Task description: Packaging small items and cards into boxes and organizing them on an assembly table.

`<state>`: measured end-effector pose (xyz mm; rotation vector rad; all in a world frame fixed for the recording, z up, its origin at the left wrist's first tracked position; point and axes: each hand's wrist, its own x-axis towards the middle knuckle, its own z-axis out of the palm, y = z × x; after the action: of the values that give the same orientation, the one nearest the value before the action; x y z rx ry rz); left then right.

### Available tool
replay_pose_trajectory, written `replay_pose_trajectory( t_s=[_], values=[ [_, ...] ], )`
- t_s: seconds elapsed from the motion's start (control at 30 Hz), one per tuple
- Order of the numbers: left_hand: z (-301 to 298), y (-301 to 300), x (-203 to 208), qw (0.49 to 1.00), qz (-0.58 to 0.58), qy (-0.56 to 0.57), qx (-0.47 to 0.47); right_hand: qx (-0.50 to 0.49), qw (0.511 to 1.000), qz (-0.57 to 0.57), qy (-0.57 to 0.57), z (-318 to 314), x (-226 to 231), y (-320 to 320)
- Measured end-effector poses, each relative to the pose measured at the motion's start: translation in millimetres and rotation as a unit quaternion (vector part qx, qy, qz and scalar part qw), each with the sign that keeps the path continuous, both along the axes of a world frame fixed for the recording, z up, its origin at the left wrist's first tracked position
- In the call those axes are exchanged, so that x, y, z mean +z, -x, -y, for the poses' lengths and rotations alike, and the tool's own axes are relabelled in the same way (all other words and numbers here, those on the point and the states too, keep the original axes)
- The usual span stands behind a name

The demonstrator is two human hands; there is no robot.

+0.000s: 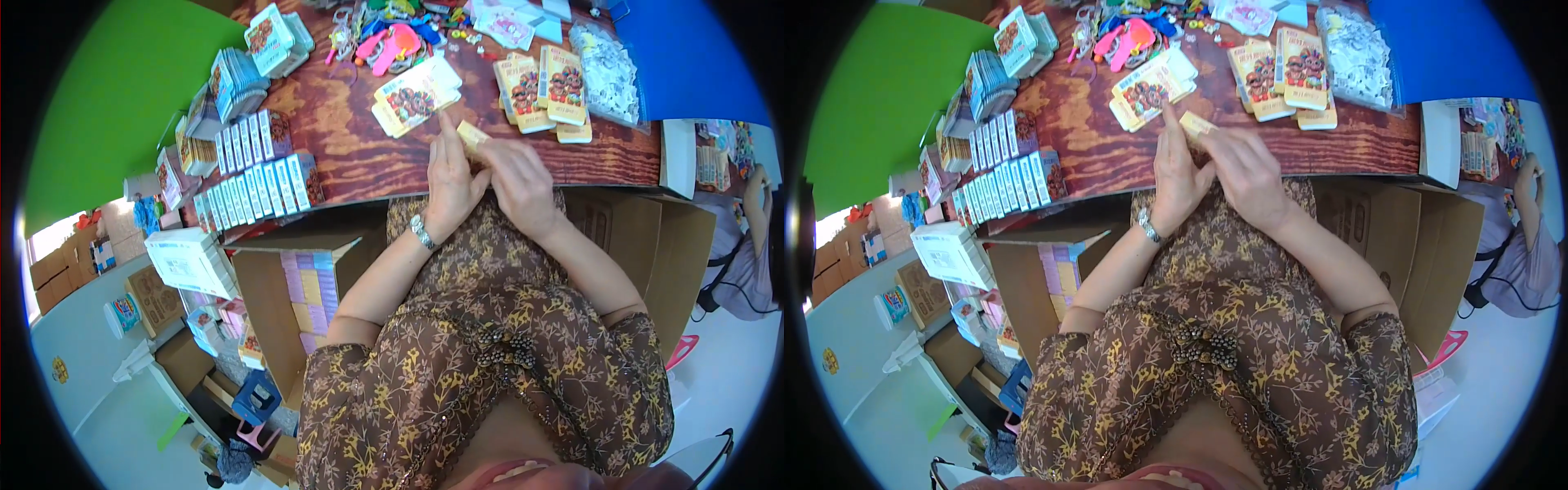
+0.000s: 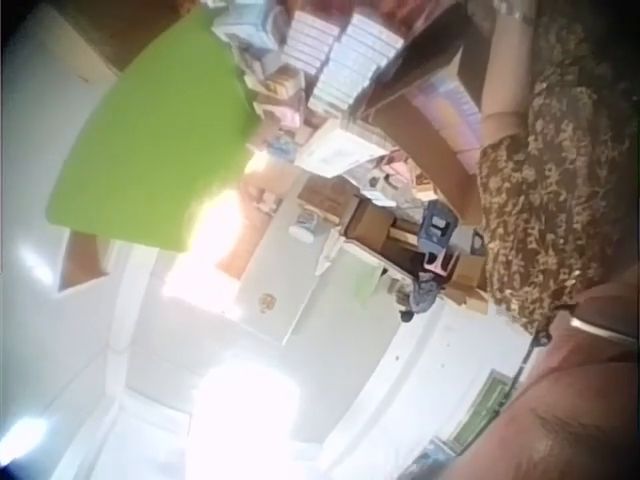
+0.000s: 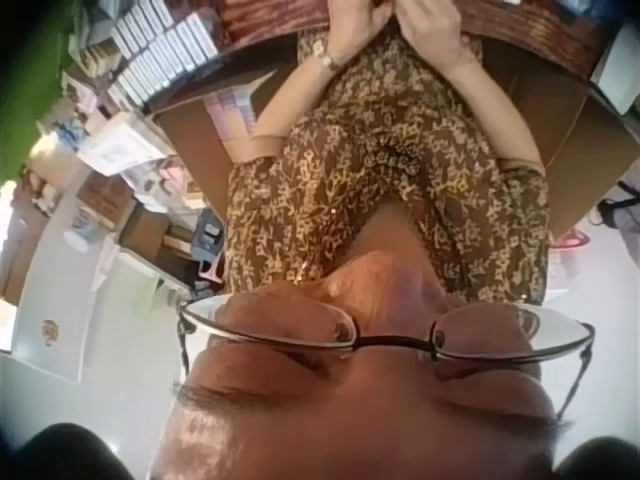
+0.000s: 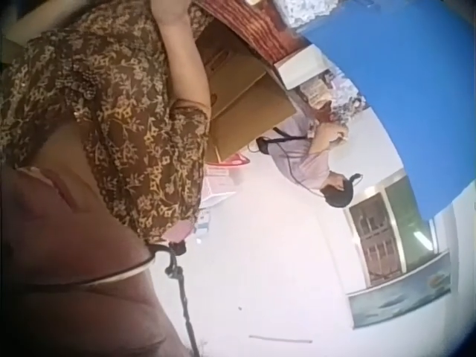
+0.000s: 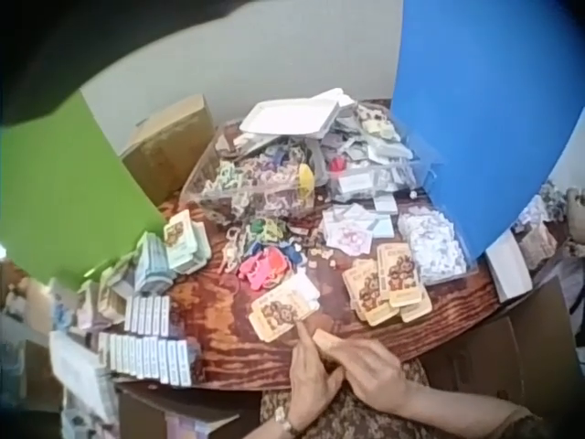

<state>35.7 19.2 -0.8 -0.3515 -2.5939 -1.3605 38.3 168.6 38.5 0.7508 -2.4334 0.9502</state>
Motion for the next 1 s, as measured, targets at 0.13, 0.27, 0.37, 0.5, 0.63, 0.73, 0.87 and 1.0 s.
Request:
replay_pose_trajectory(
  t_s=[0.13, 0.27, 0.37, 0.5, 0.63, 0.73, 0.87, 1.0],
  values=[
    [2.4, -0.2, 0.3, 0.999, -0.032, 0.04, 0.006, -0.002, 0.996, 0.089, 0.027, -3.2, 0.7, 9.6],
    [1.7, 4.7, 13.7, 0.995, -0.066, 0.076, 0.007, 0.033, 0.986, 0.135, 0.091, -1.8, 2.8, 25.1],
    [11.7, 12.4, 13.2, 0.995, -0.046, 0.062, -0.059, 0.047, 0.969, 0.227, 0.085, -13.4, 10.5, 33.7],
    [58.7, 52.2, -5.6, 0.99, -0.09, 0.106, -0.001, -0.02, 0.952, 0.279, 0.12, -37.9, 7.9, 35.7],
    [92.1, 97.4, -22.0, 0.973, -0.082, 0.204, 0.068, -0.029, 0.914, 0.317, 0.253, -41.4, -7.8, 32.5],
    [96.0, 112.2, -30.6, 0.946, 0.04, 0.312, 0.076, -0.025, 0.952, 0.284, 0.114, -33.4, 9.8, 26.2],
    [82.0, 116.5, -16.7, 0.93, 0.11, 0.346, 0.055, -0.013, 0.96, 0.261, 0.103, -31.1, 6.5, 25.0],
    [93.9, 115.8, -14.0, 0.913, 0.113, 0.385, 0.078, 0.019, 0.95, 0.294, 0.106, -20.4, 11.7, 31.0]
  ],
)
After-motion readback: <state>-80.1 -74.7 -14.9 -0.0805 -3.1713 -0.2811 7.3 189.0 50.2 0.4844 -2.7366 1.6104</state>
